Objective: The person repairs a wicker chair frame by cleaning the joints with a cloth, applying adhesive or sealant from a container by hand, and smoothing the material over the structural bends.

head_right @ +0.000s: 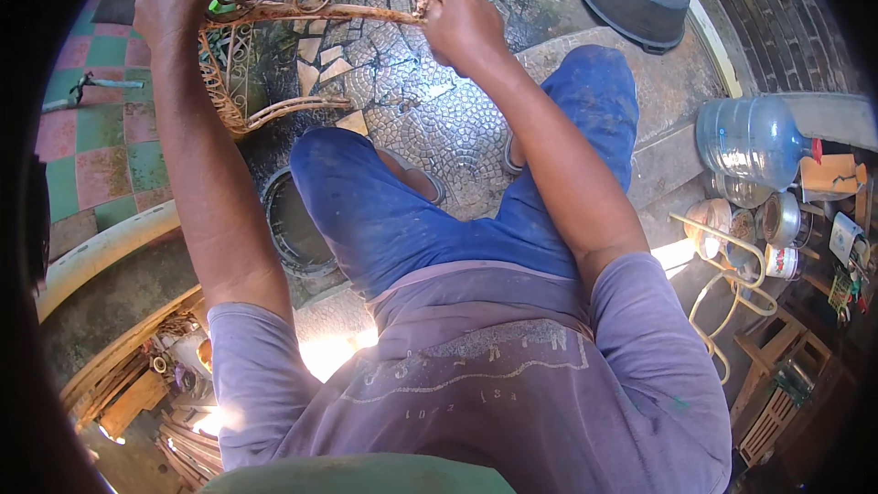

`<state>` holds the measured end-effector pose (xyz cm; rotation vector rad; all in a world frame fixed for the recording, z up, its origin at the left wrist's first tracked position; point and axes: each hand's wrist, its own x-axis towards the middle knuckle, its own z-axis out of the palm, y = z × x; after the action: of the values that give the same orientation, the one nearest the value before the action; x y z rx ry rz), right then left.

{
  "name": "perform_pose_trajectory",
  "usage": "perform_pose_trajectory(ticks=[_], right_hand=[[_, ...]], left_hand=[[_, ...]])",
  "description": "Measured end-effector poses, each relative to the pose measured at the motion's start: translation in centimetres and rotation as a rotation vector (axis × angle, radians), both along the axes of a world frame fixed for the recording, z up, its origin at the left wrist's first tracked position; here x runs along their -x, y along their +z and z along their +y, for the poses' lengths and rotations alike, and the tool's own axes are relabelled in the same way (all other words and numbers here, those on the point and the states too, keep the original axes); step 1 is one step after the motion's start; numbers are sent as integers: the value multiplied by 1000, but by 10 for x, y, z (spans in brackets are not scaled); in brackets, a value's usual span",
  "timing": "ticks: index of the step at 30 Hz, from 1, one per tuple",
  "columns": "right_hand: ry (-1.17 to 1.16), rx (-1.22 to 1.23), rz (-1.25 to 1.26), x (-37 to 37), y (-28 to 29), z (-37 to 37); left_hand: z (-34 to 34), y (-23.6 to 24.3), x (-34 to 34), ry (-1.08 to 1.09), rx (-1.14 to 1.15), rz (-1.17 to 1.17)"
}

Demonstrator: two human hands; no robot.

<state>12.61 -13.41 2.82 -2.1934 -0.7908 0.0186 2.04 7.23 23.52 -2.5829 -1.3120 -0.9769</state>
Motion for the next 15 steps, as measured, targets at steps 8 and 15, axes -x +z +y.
perform_pose_trajectory(ticks=[8,15], right_hand=[[-28,-117,26,11,-10,2],[221,-137,-260,-11,-25,-42]], left_hand=[[15,-4,1,-59,-23,-54],[17,-2,3,-103,-78,-33]])
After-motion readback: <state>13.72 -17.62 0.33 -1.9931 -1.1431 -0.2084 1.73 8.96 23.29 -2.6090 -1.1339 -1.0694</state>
